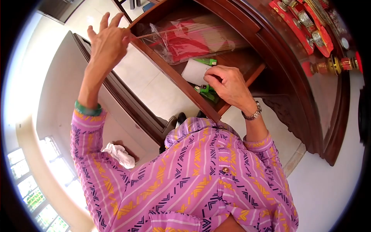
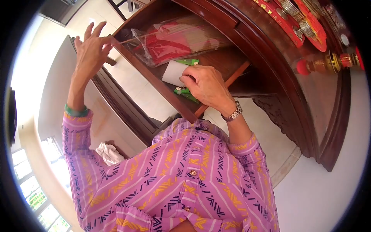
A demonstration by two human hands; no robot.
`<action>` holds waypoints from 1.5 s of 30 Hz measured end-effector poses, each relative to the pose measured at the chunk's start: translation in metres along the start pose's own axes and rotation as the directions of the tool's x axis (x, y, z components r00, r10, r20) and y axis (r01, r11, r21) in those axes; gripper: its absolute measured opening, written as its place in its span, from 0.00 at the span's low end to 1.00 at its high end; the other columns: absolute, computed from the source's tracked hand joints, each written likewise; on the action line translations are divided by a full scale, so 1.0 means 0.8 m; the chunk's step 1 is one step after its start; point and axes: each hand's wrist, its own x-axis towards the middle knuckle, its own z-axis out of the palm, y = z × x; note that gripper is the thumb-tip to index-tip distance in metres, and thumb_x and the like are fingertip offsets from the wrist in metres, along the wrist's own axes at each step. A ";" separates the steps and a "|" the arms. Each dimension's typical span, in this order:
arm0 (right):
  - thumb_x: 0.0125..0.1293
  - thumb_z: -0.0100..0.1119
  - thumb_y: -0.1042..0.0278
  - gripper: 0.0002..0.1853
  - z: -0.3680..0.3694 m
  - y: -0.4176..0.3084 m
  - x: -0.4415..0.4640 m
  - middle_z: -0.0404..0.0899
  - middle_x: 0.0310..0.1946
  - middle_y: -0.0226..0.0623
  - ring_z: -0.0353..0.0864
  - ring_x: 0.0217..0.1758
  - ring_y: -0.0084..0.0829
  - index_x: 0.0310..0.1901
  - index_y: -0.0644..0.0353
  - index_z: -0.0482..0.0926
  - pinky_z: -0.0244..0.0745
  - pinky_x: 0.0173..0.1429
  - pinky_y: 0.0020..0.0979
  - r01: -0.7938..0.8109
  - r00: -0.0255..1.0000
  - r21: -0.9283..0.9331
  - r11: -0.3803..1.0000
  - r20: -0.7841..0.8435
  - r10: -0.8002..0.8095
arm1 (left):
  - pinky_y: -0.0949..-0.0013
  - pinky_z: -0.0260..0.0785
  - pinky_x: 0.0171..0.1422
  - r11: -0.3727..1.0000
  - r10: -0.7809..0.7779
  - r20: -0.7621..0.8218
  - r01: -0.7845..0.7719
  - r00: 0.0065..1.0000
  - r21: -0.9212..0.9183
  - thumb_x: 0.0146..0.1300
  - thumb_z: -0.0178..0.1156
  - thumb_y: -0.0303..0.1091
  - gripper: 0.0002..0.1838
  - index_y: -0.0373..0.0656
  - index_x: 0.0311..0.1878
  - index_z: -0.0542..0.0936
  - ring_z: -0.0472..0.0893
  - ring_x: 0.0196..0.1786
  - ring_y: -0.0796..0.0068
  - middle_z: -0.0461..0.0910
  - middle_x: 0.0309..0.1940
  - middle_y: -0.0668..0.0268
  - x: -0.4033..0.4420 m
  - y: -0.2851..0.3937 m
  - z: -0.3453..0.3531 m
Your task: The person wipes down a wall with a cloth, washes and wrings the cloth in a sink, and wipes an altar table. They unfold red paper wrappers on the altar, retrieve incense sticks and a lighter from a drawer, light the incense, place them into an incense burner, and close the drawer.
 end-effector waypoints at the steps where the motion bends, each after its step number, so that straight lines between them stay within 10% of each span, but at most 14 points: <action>1: 0.57 0.55 0.66 0.09 0.000 -0.001 0.000 0.77 0.25 0.45 0.77 0.30 0.45 0.27 0.64 0.79 0.69 0.35 0.38 -0.003 1.000 0.004 1.000 -0.008 0.003 | 0.31 0.51 0.63 1.000 0.014 0.053 -0.013 0.998 -0.029 0.57 0.57 0.26 0.06 0.46 0.34 0.82 0.61 0.69 0.56 0.68 0.62 0.64 -0.009 -0.008 -0.016; 6: 0.57 0.56 0.69 0.07 -0.009 -0.007 0.005 0.78 0.31 0.45 0.77 0.33 0.45 0.33 0.64 0.79 0.70 0.36 0.37 0.058 0.997 -0.103 0.993 0.058 -0.053 | 0.50 0.52 0.68 0.974 -0.184 0.316 0.216 0.931 -0.069 0.57 0.58 0.27 0.03 0.40 0.32 0.79 0.72 0.59 0.57 0.75 0.55 0.62 -0.049 -0.048 -0.087; 8: 0.58 0.56 0.72 0.08 -0.015 -0.013 0.017 0.78 0.34 0.45 0.78 0.34 0.43 0.36 0.65 0.78 0.71 0.37 0.34 0.104 0.992 -0.169 0.980 0.086 -0.091 | 0.65 0.65 0.60 0.971 -0.115 0.215 0.156 0.970 -0.183 0.56 0.60 0.26 0.07 0.40 0.39 0.79 0.76 0.52 0.57 0.77 0.51 0.58 -0.083 -0.114 -0.080; 9: 0.58 0.56 0.71 0.10 -0.018 -0.017 0.030 0.78 0.38 0.46 0.78 0.38 0.45 0.41 0.65 0.77 0.72 0.40 0.35 0.192 0.981 -0.184 0.964 0.063 -0.183 | 0.64 0.69 0.50 0.930 -0.029 -0.122 -0.018 0.992 -0.367 0.55 0.61 0.24 0.06 0.38 0.38 0.78 0.77 0.44 0.57 0.79 0.40 0.58 -0.114 -0.138 -0.079; 10: 0.59 0.56 0.71 0.13 -0.019 -0.020 0.043 0.78 0.42 0.47 0.78 0.42 0.46 0.45 0.64 0.76 0.73 0.44 0.35 0.277 0.961 -0.199 0.940 0.039 -0.275 | 0.65 0.69 0.51 0.945 -0.102 -0.017 0.092 0.995 -0.314 0.58 0.61 0.26 0.09 0.39 0.43 0.79 0.77 0.45 0.60 0.80 0.40 0.57 -0.138 -0.156 -0.096; 13: 0.63 0.54 0.66 0.20 -0.010 -0.020 0.088 0.72 0.55 0.47 0.73 0.55 0.46 0.56 0.63 0.70 0.70 0.56 0.35 0.388 0.921 -0.245 0.888 0.067 -0.384 | 0.71 0.66 0.55 0.733 -0.457 0.361 0.574 0.813 -0.364 0.62 0.60 0.30 0.09 0.34 0.41 0.78 0.76 0.44 0.73 0.79 0.37 0.62 -0.195 -0.198 -0.130; 18: 0.68 0.46 0.57 0.25 0.053 0.016 0.135 0.62 0.64 0.46 0.63 0.66 0.47 0.63 0.60 0.61 0.58 0.67 0.44 0.429 0.902 -0.294 0.854 0.194 -0.386 | 0.74 0.63 0.43 0.656 -0.403 0.425 0.579 0.811 -0.484 0.67 0.53 0.34 0.10 0.36 0.35 0.74 0.71 0.33 0.79 0.72 0.26 0.68 -0.260 -0.207 -0.140; 23: 0.71 0.39 0.53 0.25 0.062 0.019 0.146 0.58 0.68 0.39 0.54 0.71 0.42 0.66 0.54 0.61 0.44 0.71 0.51 0.395 0.893 -0.462 0.794 0.398 -0.213 | 0.77 0.65 0.39 0.209 -0.683 0.256 0.519 0.684 -0.829 0.68 0.53 0.38 0.10 0.41 0.39 0.77 0.71 0.29 0.82 0.72 0.24 0.70 -0.266 -0.155 -0.080; 30: 0.70 0.39 0.51 0.24 0.043 0.034 0.160 0.64 0.64 0.36 0.58 0.69 0.35 0.64 0.51 0.64 0.41 0.71 0.56 0.296 0.923 -0.485 0.823 0.366 -0.116 | 0.73 0.71 0.43 -0.498 -0.480 0.451 0.189 0.753 -0.846 0.68 0.53 0.34 0.06 0.43 0.42 0.74 0.75 0.34 0.79 0.75 0.31 0.69 -0.180 0.003 0.041; 37: 0.61 0.57 0.60 0.18 -0.011 0.011 0.106 0.78 0.46 0.43 0.76 0.49 0.44 0.50 0.58 0.77 0.72 0.51 0.32 0.525 0.836 -0.353 0.774 0.043 -0.547 | 0.69 0.71 0.49 -0.645 -0.403 0.380 0.036 0.833 -0.763 0.68 0.53 0.34 0.07 0.42 0.39 0.76 0.76 0.37 0.78 0.76 0.33 0.69 -0.104 0.110 0.046; 39: 0.57 0.58 0.63 0.11 -0.047 -0.011 0.080 0.80 0.29 0.44 0.79 0.33 0.44 0.36 0.60 0.81 0.73 0.39 0.37 0.202 0.937 -0.302 0.932 0.335 -0.095 | 0.67 0.69 0.49 -0.642 -0.396 0.360 0.025 0.845 -0.766 0.68 0.53 0.35 0.07 0.43 0.39 0.76 0.76 0.36 0.77 0.77 0.33 0.69 -0.096 0.118 0.044; 45: 0.48 0.65 0.64 0.13 -0.029 0.000 0.023 0.75 0.19 0.49 0.78 0.28 0.49 0.22 0.65 0.75 0.72 0.32 0.43 0.272 0.797 -0.427 0.862 0.602 0.047 | 0.72 0.66 0.45 -0.664 -0.517 0.417 -0.043 0.748 -0.746 0.67 0.55 0.36 0.07 0.42 0.38 0.75 0.72 0.35 0.79 0.74 0.30 0.70 -0.098 0.147 0.054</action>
